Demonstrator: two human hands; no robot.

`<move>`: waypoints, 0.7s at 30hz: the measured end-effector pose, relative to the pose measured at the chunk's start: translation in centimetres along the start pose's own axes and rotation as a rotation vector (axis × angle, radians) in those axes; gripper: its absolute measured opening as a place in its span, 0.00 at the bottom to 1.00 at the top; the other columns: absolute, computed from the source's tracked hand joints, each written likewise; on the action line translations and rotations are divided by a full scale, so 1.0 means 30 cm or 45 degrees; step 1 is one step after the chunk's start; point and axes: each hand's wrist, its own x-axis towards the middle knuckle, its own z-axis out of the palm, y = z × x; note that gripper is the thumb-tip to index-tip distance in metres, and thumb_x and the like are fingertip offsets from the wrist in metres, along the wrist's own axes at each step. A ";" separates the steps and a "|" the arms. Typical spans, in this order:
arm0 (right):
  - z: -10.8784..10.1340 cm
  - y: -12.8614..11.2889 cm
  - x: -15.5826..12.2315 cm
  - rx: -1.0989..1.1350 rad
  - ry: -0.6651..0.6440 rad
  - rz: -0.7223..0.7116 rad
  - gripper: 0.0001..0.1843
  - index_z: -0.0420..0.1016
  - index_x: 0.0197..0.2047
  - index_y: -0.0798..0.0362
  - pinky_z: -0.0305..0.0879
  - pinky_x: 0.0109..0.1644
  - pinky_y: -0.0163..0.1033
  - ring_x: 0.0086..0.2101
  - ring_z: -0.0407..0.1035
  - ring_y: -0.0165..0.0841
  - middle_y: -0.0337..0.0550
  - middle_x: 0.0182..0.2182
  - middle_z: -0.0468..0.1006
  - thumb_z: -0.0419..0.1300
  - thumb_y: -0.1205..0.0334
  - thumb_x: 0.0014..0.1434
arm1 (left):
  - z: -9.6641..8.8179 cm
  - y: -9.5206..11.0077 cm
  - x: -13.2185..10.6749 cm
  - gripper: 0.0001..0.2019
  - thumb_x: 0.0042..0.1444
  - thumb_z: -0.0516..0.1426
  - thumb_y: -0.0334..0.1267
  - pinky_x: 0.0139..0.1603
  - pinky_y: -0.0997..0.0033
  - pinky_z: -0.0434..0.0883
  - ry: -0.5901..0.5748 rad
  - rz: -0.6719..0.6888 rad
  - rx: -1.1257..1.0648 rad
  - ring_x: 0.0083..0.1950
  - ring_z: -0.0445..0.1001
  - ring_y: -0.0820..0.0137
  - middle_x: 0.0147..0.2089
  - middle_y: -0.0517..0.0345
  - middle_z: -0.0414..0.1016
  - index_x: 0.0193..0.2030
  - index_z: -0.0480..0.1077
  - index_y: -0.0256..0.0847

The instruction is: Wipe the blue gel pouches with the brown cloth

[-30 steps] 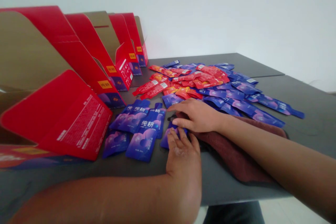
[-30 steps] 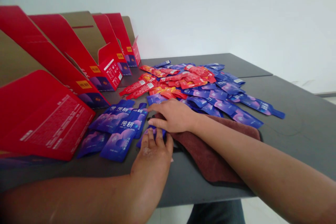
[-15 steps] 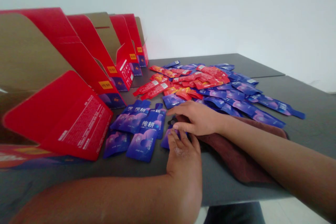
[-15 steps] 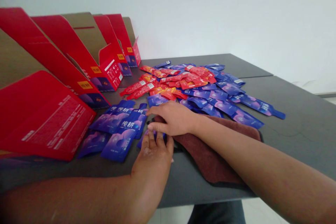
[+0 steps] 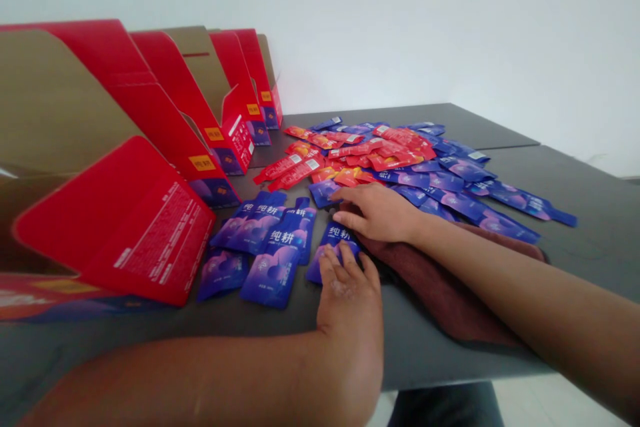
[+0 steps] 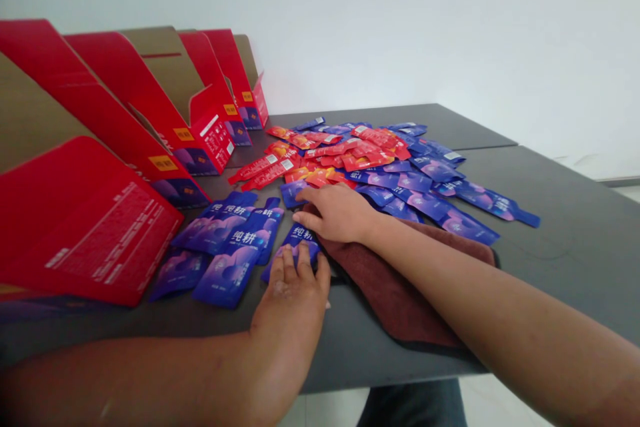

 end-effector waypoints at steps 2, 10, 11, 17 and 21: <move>-0.002 -0.014 -0.005 0.029 -0.011 -0.068 0.23 0.70 0.56 0.55 0.63 0.46 0.42 0.43 0.73 0.40 0.51 0.43 0.79 0.52 0.50 0.64 | -0.002 -0.001 0.002 0.25 0.60 0.48 0.26 0.59 0.49 0.69 0.016 -0.005 -0.003 0.59 0.70 0.51 0.62 0.37 0.67 0.64 0.62 0.37; -0.009 -0.057 -0.017 0.223 -0.074 -0.347 0.23 0.69 0.57 0.56 0.63 0.46 0.41 0.42 0.72 0.38 0.49 0.43 0.79 0.52 0.51 0.65 | -0.009 -0.003 0.006 0.24 0.60 0.46 0.26 0.60 0.52 0.68 0.003 -0.020 0.037 0.57 0.72 0.53 0.60 0.33 0.70 0.64 0.61 0.33; -0.008 -0.055 -0.015 0.209 -0.075 -0.322 0.23 0.69 0.57 0.55 0.63 0.44 0.41 0.40 0.72 0.37 0.49 0.42 0.79 0.52 0.51 0.65 | -0.009 -0.003 0.006 0.25 0.60 0.46 0.25 0.60 0.52 0.68 0.007 -0.019 0.034 0.57 0.72 0.53 0.61 0.33 0.69 0.64 0.61 0.33; 0.001 -0.016 -0.001 0.023 0.004 0.001 0.23 0.70 0.56 0.55 0.63 0.46 0.41 0.42 0.73 0.39 0.51 0.43 0.79 0.51 0.51 0.65 | 0.003 0.003 0.003 0.24 0.61 0.46 0.26 0.61 0.50 0.67 0.015 -0.002 -0.020 0.60 0.69 0.50 0.63 0.32 0.65 0.64 0.61 0.34; 0.003 -0.006 -0.001 0.016 0.019 0.029 0.23 0.70 0.56 0.55 0.64 0.47 0.42 0.43 0.73 0.40 0.51 0.43 0.79 0.52 0.51 0.65 | 0.006 0.004 0.000 0.24 0.60 0.48 0.27 0.61 0.49 0.67 0.035 -0.013 -0.036 0.60 0.69 0.51 0.63 0.32 0.66 0.64 0.62 0.35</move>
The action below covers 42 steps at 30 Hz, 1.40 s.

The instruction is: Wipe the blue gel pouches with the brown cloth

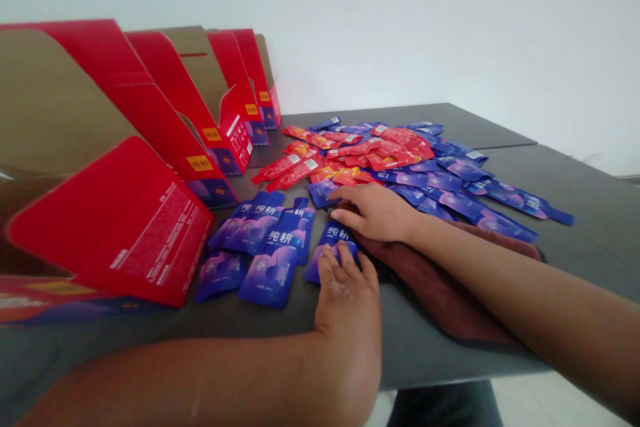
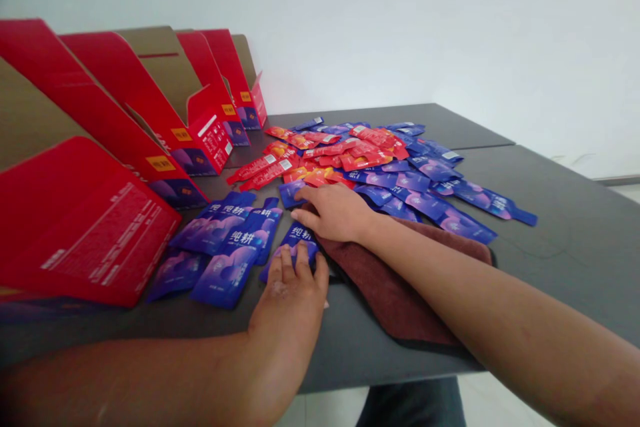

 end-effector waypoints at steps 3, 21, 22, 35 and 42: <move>-0.002 -0.015 -0.007 0.067 -0.034 -0.149 0.22 0.70 0.56 0.55 0.64 0.47 0.42 0.42 0.73 0.39 0.51 0.43 0.79 0.52 0.51 0.64 | -0.004 -0.003 0.000 0.24 0.60 0.48 0.26 0.60 0.49 0.68 0.006 0.003 0.005 0.59 0.70 0.52 0.63 0.34 0.66 0.64 0.62 0.36; 0.001 -0.008 0.000 -0.049 -0.012 -0.022 0.23 0.71 0.55 0.55 0.63 0.49 0.44 0.45 0.72 0.41 0.52 0.43 0.79 0.51 0.50 0.65 | -0.003 -0.003 0.001 0.25 0.59 0.47 0.25 0.60 0.48 0.68 -0.001 0.006 0.007 0.59 0.70 0.51 0.63 0.36 0.67 0.64 0.62 0.36; 0.000 -0.009 -0.002 -0.033 -0.016 -0.050 0.23 0.70 0.55 0.55 0.63 0.48 0.44 0.44 0.72 0.41 0.52 0.43 0.79 0.51 0.50 0.65 | -0.004 -0.003 0.000 0.25 0.59 0.47 0.25 0.60 0.49 0.68 -0.003 0.009 0.019 0.59 0.70 0.51 0.63 0.36 0.67 0.64 0.62 0.36; -0.006 -0.041 -0.011 0.039 -0.052 -0.184 0.23 0.70 0.56 0.55 0.62 0.42 0.41 0.38 0.72 0.38 0.49 0.39 0.80 0.52 0.51 0.64 | -0.012 -0.003 0.000 0.25 0.60 0.47 0.27 0.61 0.49 0.67 -0.019 0.006 0.012 0.60 0.70 0.51 0.63 0.34 0.65 0.65 0.61 0.35; -0.002 -0.010 -0.002 -0.050 0.015 0.031 0.23 0.70 0.56 0.54 0.63 0.44 0.42 0.42 0.73 0.40 0.50 0.43 0.79 0.52 0.50 0.64 | -0.007 -0.004 -0.006 0.25 0.60 0.45 0.24 0.61 0.50 0.67 -0.026 0.008 0.015 0.60 0.69 0.51 0.63 0.34 0.65 0.64 0.61 0.35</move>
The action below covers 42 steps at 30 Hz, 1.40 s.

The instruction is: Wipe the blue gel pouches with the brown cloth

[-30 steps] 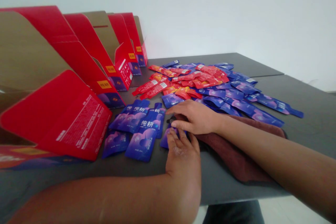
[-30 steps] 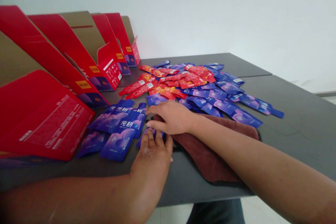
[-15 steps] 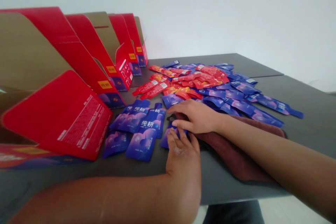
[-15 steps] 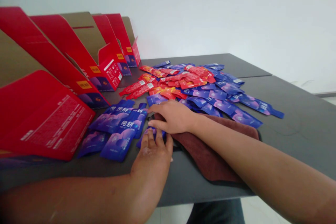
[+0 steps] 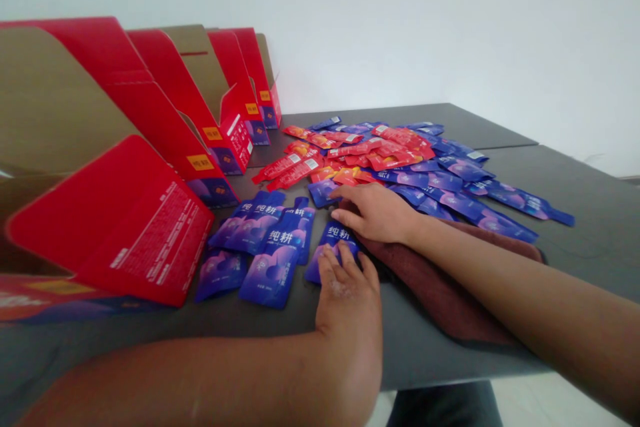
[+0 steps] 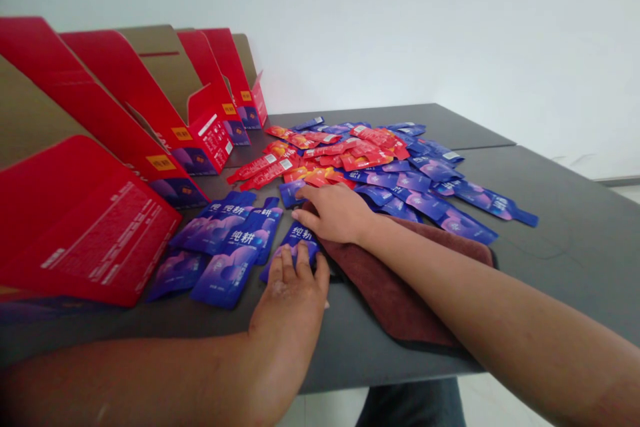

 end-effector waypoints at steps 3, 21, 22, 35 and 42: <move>-0.002 -0.016 -0.008 0.072 -0.041 -0.155 0.23 0.69 0.57 0.55 0.62 0.44 0.42 0.40 0.72 0.39 0.50 0.41 0.79 0.52 0.51 0.64 | -0.003 -0.001 0.001 0.25 0.59 0.45 0.24 0.60 0.48 0.68 0.010 0.002 0.010 0.59 0.70 0.51 0.63 0.35 0.66 0.64 0.62 0.35; 0.002 -0.010 -0.005 0.017 -0.009 -0.058 0.23 0.69 0.56 0.54 0.62 0.45 0.42 0.42 0.73 0.40 0.49 0.42 0.79 0.53 0.51 0.64 | 0.000 0.001 0.003 0.24 0.62 0.47 0.28 0.60 0.48 0.68 -0.020 0.007 0.047 0.59 0.69 0.50 0.63 0.35 0.66 0.65 0.61 0.36; 0.000 -0.016 -0.008 0.041 -0.031 -0.119 0.23 0.69 0.57 0.54 0.62 0.44 0.41 0.41 0.72 0.40 0.49 0.41 0.79 0.53 0.51 0.64 | -0.002 0.000 0.004 0.24 0.61 0.46 0.28 0.60 0.49 0.68 -0.020 0.005 0.048 0.59 0.70 0.50 0.63 0.36 0.66 0.65 0.61 0.36; 0.007 -0.003 -0.001 0.017 -0.004 0.000 0.22 0.70 0.56 0.54 0.63 0.44 0.41 0.41 0.73 0.40 0.50 0.42 0.80 0.52 0.51 0.64 | 0.004 0.000 0.006 0.24 0.61 0.47 0.27 0.60 0.49 0.68 -0.007 0.006 0.028 0.59 0.70 0.50 0.62 0.34 0.66 0.64 0.61 0.35; 0.000 -0.016 -0.012 0.094 -0.059 -0.239 0.23 0.69 0.57 0.55 0.63 0.47 0.43 0.43 0.72 0.40 0.51 0.44 0.78 0.53 0.51 0.63 | -0.001 -0.001 0.011 0.24 0.61 0.47 0.27 0.60 0.49 0.68 -0.001 -0.003 0.026 0.59 0.70 0.50 0.63 0.34 0.66 0.64 0.61 0.35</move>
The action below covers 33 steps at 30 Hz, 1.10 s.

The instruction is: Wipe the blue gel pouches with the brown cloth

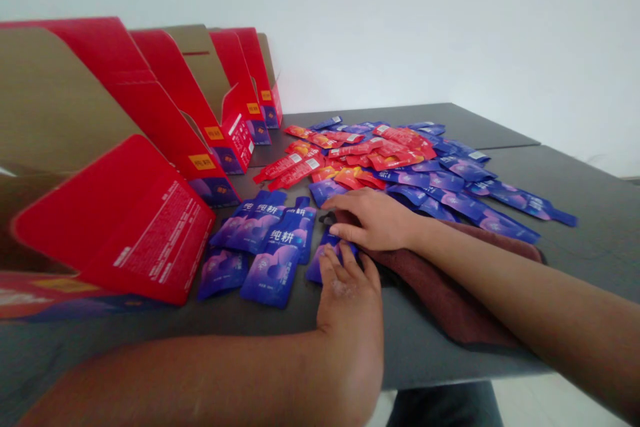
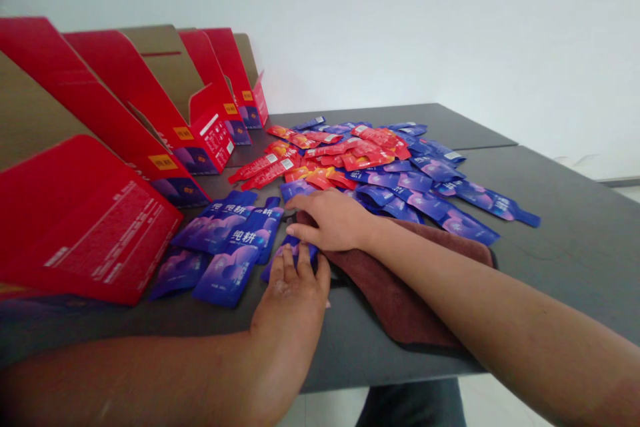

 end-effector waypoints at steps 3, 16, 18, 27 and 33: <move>-0.003 -0.020 -0.002 0.067 -0.035 -0.152 0.24 0.69 0.57 0.56 0.63 0.49 0.44 0.45 0.71 0.40 0.52 0.45 0.78 0.53 0.51 0.64 | -0.006 -0.002 0.000 0.24 0.60 0.46 0.26 0.60 0.51 0.68 -0.021 0.000 0.022 0.58 0.71 0.51 0.60 0.31 0.69 0.64 0.61 0.32; 0.000 0.024 0.006 -0.053 0.042 0.181 0.23 0.70 0.56 0.55 0.63 0.47 0.43 0.44 0.72 0.40 0.51 0.44 0.79 0.52 0.51 0.64 | 0.007 0.007 -0.009 0.25 0.60 0.46 0.26 0.60 0.48 0.68 0.015 0.007 0.030 0.59 0.70 0.50 0.62 0.35 0.67 0.64 0.62 0.36; -0.001 0.011 0.003 -0.001 0.019 0.060 0.23 0.70 0.56 0.56 0.63 0.49 0.43 0.44 0.72 0.40 0.51 0.45 0.79 0.53 0.51 0.64 | 0.002 0.005 -0.008 0.25 0.60 0.45 0.25 0.60 0.49 0.68 0.020 0.001 0.022 0.58 0.70 0.51 0.62 0.34 0.67 0.64 0.62 0.35; 0.003 -0.001 0.007 0.072 0.034 -0.013 0.22 0.70 0.56 0.56 0.64 0.47 0.44 0.41 0.72 0.39 0.50 0.43 0.79 0.53 0.53 0.64 | -0.001 0.001 -0.006 0.24 0.60 0.46 0.26 0.61 0.51 0.67 0.024 -0.002 -0.031 0.59 0.70 0.51 0.63 0.31 0.66 0.64 0.61 0.32; 0.008 0.029 0.009 0.052 0.051 0.176 0.22 0.70 0.55 0.56 0.65 0.44 0.41 0.40 0.73 0.38 0.50 0.43 0.79 0.52 0.52 0.65 | 0.004 0.003 -0.008 0.24 0.60 0.49 0.28 0.60 0.48 0.68 0.028 -0.031 -0.062 0.60 0.69 0.50 0.62 0.36 0.67 0.63 0.63 0.36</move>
